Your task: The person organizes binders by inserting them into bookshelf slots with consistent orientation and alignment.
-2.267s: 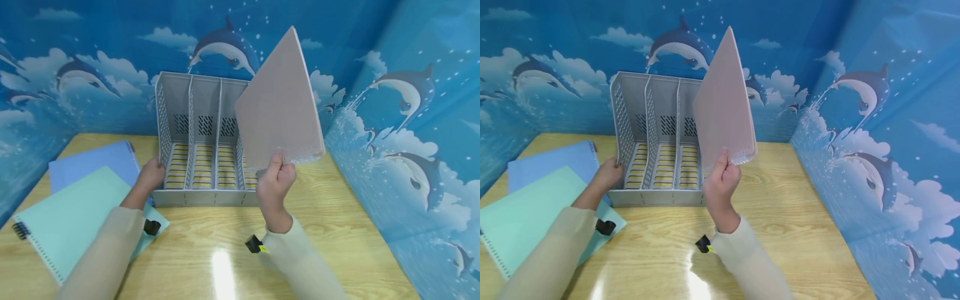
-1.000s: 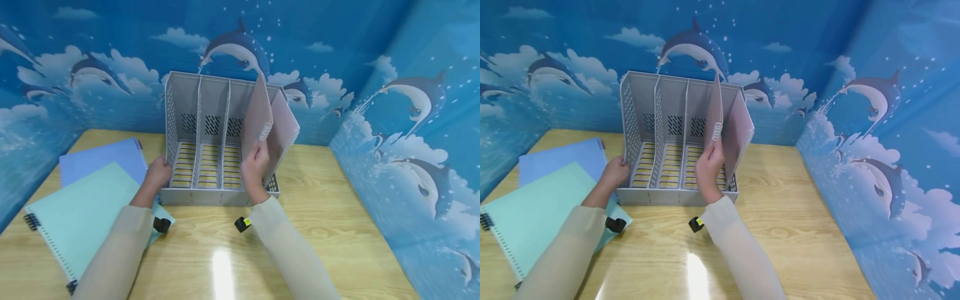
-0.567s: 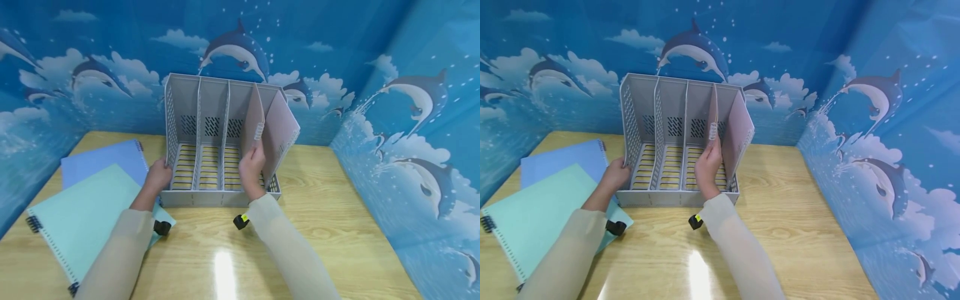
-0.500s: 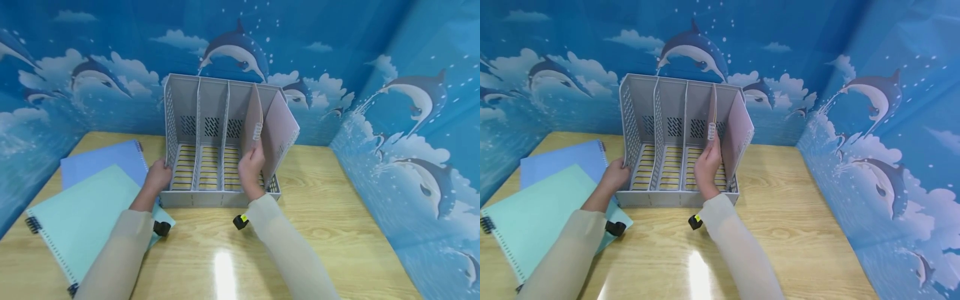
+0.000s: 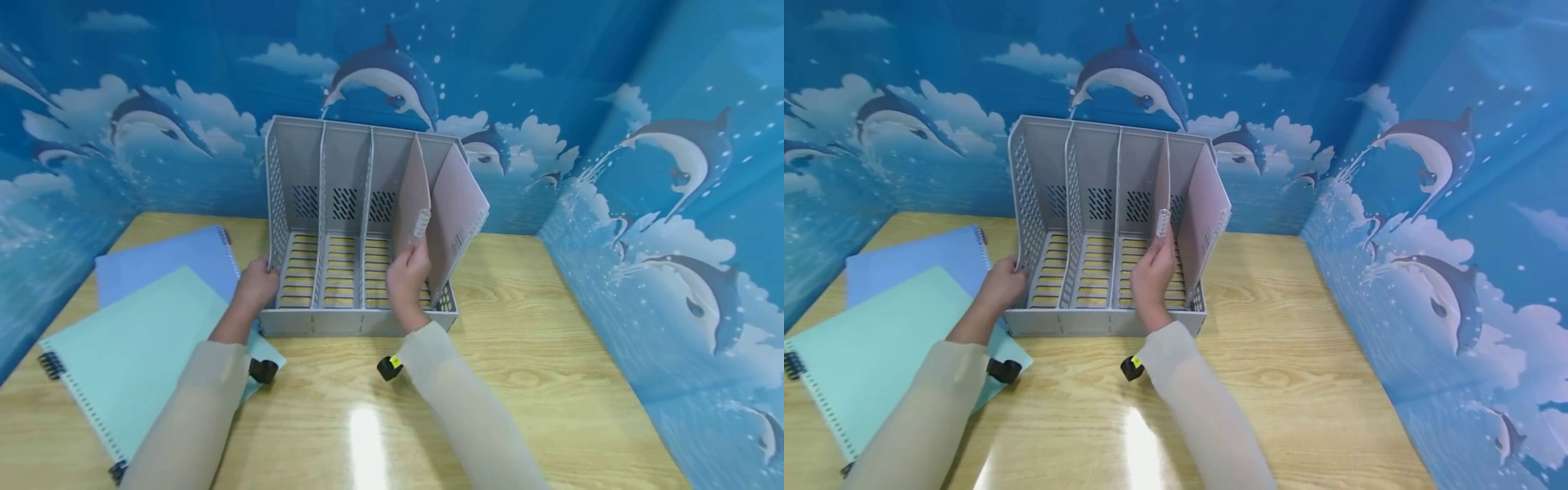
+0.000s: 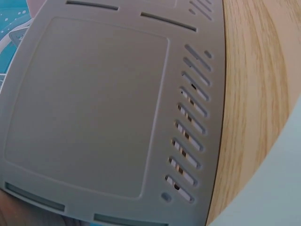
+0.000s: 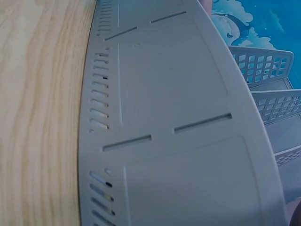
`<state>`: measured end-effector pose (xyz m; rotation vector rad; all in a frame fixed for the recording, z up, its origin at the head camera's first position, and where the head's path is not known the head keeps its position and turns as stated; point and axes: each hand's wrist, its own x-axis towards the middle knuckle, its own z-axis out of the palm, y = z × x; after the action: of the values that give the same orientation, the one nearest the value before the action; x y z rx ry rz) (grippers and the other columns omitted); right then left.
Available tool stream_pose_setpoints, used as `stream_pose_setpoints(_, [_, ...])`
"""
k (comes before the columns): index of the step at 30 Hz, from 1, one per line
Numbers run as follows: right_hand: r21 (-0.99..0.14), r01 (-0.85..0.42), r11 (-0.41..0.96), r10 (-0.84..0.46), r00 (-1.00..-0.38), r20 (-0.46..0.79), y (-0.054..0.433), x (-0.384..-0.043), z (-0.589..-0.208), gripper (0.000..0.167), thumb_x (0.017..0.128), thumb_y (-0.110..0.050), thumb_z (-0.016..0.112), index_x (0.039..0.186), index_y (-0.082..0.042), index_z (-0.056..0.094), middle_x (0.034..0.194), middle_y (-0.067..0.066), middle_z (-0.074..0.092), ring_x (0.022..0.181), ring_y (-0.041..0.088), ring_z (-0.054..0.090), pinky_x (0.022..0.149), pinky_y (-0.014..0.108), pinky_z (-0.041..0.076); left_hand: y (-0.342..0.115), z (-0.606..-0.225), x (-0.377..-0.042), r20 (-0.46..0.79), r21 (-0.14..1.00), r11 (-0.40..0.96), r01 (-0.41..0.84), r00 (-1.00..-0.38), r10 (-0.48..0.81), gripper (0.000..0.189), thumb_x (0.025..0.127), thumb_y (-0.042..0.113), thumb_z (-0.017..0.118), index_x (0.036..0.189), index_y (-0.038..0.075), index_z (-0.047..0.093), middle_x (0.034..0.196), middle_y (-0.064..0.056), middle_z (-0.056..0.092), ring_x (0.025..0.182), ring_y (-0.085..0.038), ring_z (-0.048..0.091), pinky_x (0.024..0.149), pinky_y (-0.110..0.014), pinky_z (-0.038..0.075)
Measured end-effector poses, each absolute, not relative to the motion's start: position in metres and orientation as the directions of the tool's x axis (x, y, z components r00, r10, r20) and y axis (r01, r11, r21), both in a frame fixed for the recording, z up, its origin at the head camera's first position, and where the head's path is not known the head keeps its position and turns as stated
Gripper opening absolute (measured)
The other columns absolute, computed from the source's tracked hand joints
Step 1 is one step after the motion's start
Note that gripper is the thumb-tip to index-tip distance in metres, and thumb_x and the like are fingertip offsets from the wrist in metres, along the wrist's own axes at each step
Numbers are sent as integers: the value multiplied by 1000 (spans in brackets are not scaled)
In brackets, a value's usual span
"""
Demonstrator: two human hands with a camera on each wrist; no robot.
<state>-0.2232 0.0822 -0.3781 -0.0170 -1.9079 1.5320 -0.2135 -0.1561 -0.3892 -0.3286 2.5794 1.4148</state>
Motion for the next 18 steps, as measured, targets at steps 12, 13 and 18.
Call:
stream_pose_setpoints(12, [-884,-375,279,454,-760,466,80,-222,-379,35,103,-4,36,132,9,49,132,25,56,125,32,53,107,39,42,-156,-391,-214,-261,814,510,-277,-960,-104,52,103,14,30,154,9,22,151,-21,37,136,-41,37,111,-57,31])
stream_pose_setpoints(13, [-885,-373,278,456,-760,464,80,-223,-379,35,103,-4,37,132,9,49,132,25,56,126,32,52,107,39,42,-156,-391,-214,-266,813,510,-281,-958,-105,52,103,14,29,154,9,22,151,-21,37,136,-41,37,111,-57,31])
stream_pose_setpoints(18, [-881,-365,301,476,-743,470,80,-226,-378,33,103,-4,38,128,9,52,124,26,60,118,32,57,102,41,46,-156,-390,-214,-275,810,509,-292,-955,-110,51,104,14,29,154,9,23,150,-21,37,136,-40,37,111,-56,31])
